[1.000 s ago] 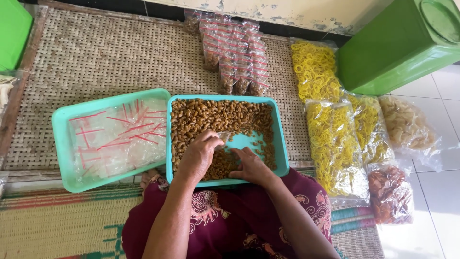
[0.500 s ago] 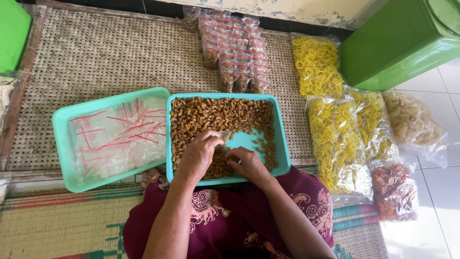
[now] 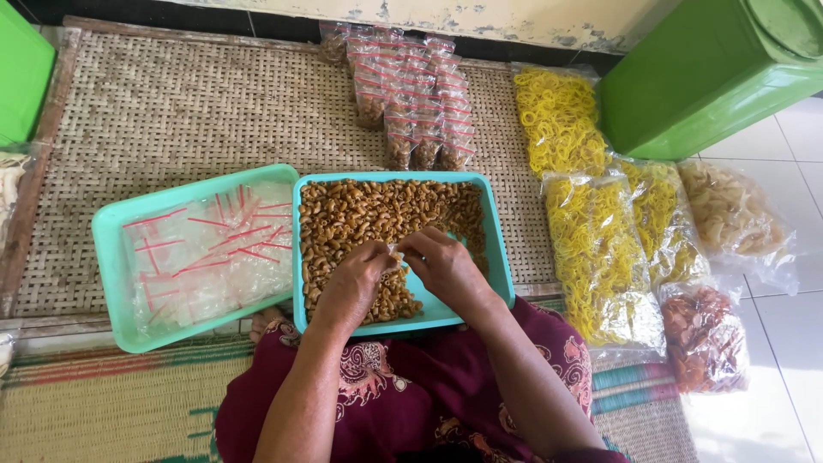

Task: The person sits on a mat and packs brown snack items from a blue tray into small clear plastic bags. They open each bag, fill it with snacks, and seal it before placing it aside. The process is repeated continuously.

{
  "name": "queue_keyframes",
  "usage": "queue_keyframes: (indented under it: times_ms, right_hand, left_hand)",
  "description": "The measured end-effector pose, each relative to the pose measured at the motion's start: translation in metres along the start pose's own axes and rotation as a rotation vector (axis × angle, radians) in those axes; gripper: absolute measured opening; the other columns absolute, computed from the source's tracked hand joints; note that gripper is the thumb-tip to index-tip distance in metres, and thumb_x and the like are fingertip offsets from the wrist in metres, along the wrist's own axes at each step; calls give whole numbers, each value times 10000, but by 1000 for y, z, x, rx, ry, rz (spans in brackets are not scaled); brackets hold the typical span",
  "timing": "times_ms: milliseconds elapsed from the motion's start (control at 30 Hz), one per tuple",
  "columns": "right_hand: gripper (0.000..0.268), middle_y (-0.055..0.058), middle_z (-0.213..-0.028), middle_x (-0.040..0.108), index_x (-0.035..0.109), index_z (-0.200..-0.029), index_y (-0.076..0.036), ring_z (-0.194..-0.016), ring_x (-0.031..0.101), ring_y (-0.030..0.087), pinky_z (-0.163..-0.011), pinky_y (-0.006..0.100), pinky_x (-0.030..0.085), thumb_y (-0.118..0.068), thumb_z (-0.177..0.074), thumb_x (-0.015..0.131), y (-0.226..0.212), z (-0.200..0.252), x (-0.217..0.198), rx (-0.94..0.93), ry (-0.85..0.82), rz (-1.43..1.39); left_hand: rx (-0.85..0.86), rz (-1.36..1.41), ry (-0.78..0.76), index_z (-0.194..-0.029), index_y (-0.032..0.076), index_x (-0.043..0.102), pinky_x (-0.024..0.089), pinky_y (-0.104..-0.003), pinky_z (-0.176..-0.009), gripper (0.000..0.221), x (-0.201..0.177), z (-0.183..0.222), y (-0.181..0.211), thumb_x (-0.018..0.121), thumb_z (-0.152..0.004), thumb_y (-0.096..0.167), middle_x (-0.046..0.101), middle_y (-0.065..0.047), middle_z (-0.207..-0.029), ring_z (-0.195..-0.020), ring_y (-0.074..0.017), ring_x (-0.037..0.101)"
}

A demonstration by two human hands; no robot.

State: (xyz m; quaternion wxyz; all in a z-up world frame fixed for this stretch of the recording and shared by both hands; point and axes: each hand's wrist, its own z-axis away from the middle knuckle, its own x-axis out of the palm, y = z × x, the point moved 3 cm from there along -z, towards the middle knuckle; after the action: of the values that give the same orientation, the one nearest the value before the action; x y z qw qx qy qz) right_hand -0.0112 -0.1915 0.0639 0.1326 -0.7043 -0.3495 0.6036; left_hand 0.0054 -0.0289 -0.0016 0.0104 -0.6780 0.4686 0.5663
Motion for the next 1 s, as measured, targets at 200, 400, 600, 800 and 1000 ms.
queue_keyframes:
  times_ms: [200,400,600,800,1000]
  right_hand:
    - [177,133,-1009,687,686,-1153,-123,-877,745,348,-715,446,650,-71,-990,639,-14,-10,2,-23,-100,36]
    - [312,138,-1059,716,723,-1198,-113,-858,766,290,-720,380,653,-3,-906,726,-8,-16,-8,84,-30,-101]
    - [580,179,-1087,661,632,-1313,-84,-834,763,335,-724,484,666,-157,-786,863,111,22,10,341,-43,-3]
    - [886,149,-1131,585,543,-1433,-66,-820,765,297,-798,432,657,-296,-676,941,166,27,45,477,-58,65]
    - [848,187,-1131,528,468,-1486,-16,-852,752,355,-810,481,643,-226,-786,898,152,-7,57,336,2,42]
  left_hand:
    - [-38,10,16,-1006,130,752,627,-297,-883,153,-8,-3,4,671,-940,19,691,-43,-1061,-1009,-207,743]
    - [-45,25,0,-1007,136,734,647,-303,-828,147,2,-2,-5,695,-918,26,673,-42,-1071,-977,-229,748]
    - [-70,18,0,-1041,148,724,660,-321,-833,203,-7,-6,-12,686,-917,-8,641,-13,-1089,-954,-217,748]
    - [-84,-47,-38,-1047,163,689,685,-313,-802,206,-9,-12,-9,669,-934,-10,592,22,-1068,-956,-200,742]
    - [-118,23,-48,-1030,152,687,682,-321,-743,213,1,-10,-14,676,-918,-29,592,8,-1073,-962,-231,740]
